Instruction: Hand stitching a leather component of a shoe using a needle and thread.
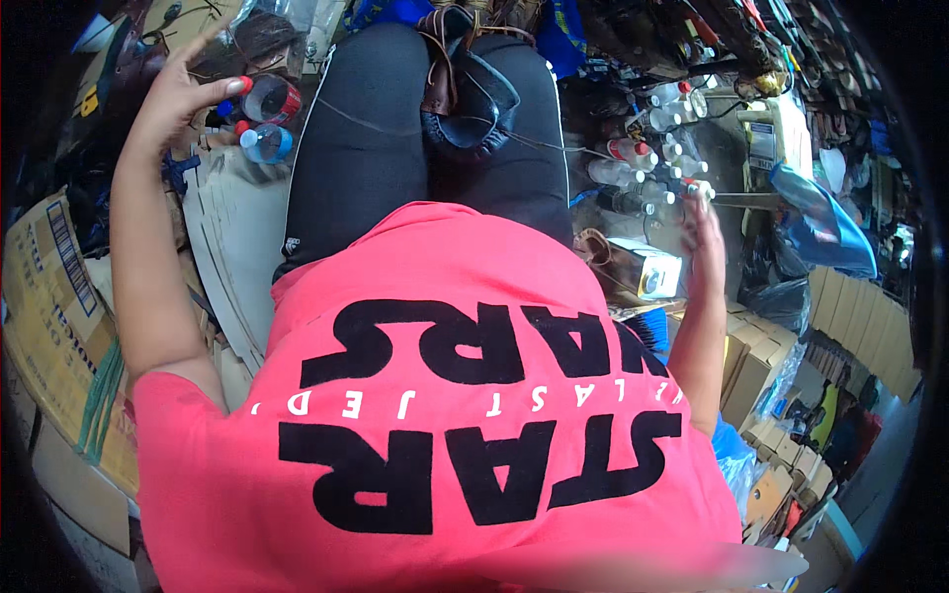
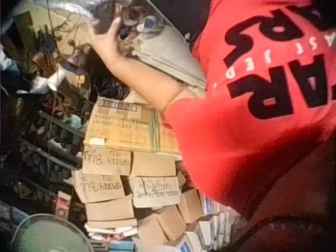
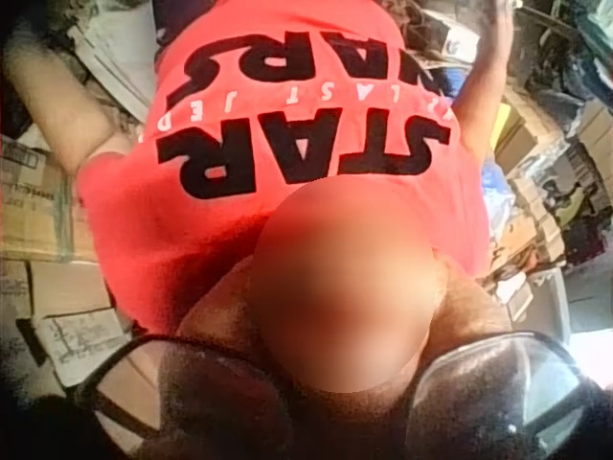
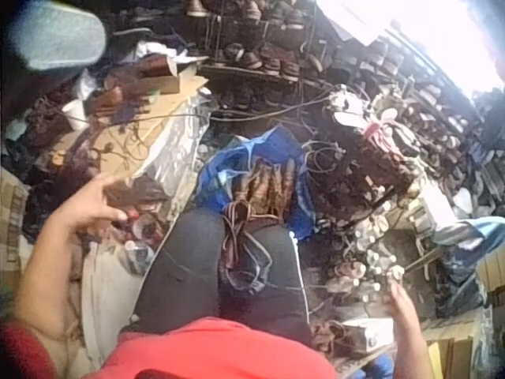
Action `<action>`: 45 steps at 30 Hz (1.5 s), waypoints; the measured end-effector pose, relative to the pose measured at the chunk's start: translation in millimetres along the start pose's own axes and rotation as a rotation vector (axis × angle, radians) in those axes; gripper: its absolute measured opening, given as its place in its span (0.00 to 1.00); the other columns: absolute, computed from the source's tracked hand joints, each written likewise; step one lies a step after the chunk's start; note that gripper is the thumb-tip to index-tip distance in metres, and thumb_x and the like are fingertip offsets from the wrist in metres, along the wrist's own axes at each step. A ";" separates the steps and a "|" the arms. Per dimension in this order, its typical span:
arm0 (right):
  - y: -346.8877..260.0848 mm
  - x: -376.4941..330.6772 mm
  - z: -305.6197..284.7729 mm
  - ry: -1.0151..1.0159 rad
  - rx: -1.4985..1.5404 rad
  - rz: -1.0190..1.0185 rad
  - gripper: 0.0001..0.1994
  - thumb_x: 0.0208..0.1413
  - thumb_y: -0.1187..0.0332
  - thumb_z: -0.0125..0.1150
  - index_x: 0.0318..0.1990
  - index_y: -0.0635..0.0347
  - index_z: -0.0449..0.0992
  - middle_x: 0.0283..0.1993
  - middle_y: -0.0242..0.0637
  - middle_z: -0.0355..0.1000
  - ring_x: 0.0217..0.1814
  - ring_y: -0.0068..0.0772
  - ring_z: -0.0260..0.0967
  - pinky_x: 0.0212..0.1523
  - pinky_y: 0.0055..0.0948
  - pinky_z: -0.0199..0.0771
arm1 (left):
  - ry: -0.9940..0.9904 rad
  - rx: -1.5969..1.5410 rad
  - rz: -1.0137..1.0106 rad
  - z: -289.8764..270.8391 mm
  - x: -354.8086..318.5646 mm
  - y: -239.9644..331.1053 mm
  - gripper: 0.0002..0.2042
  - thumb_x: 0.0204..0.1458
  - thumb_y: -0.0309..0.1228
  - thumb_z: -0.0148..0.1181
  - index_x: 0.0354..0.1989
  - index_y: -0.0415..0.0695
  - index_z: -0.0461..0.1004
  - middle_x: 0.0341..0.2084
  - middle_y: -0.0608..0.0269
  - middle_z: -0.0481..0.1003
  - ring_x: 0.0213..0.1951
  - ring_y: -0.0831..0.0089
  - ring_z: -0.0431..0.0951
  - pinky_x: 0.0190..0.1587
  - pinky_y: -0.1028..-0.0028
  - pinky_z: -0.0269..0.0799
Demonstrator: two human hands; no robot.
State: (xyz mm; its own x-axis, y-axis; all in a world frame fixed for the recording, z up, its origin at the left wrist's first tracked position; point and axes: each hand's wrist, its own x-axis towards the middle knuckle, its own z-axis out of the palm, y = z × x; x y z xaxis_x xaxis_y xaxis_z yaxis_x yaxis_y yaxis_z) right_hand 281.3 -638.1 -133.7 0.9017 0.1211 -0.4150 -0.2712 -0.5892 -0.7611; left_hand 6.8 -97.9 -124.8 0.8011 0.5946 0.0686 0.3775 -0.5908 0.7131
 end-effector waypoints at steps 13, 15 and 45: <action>-125.9 -14.9 162.0 -0.790 -0.669 -0.666 0.16 0.55 0.58 0.57 0.30 0.66 0.74 0.22 0.50 0.67 0.22 0.41 0.65 0.27 0.36 0.65 | -0.482 -0.205 0.544 180.7 16.8 112.0 0.09 0.48 0.34 0.62 0.33 0.42 0.77 0.33 0.59 0.71 0.39 0.64 0.73 0.44 0.70 0.68; -124.6 -16.9 161.0 -0.794 -0.731 -0.652 0.14 0.54 0.61 0.57 0.30 0.66 0.74 0.23 0.51 0.67 0.23 0.44 0.65 0.28 0.37 0.66 | -0.559 -0.187 0.465 183.6 17.0 119.7 0.10 0.47 0.37 0.64 0.28 0.44 0.74 0.32 0.59 0.70 0.38 0.65 0.72 0.43 0.70 0.68; -129.3 -40.8 155.2 -0.479 -0.650 -0.704 0.09 0.47 0.71 0.59 0.37 0.58 0.80 0.33 0.47 0.74 0.35 0.44 0.74 0.39 0.33 0.74 | -0.917 -0.386 0.355 178.0 46.5 112.9 0.09 0.47 0.26 0.61 0.37 0.43 0.81 0.32 0.61 0.74 0.38 0.72 0.74 0.45 0.74 0.69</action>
State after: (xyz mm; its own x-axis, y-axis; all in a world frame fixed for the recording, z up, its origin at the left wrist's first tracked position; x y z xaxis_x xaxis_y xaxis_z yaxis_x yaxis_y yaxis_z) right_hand 227.3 -442.8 -95.7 0.5209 0.8173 -0.2464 0.6171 -0.5600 -0.5528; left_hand 169.3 -234.0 -165.2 0.9417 -0.3135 -0.1223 0.0086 -0.3409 0.9401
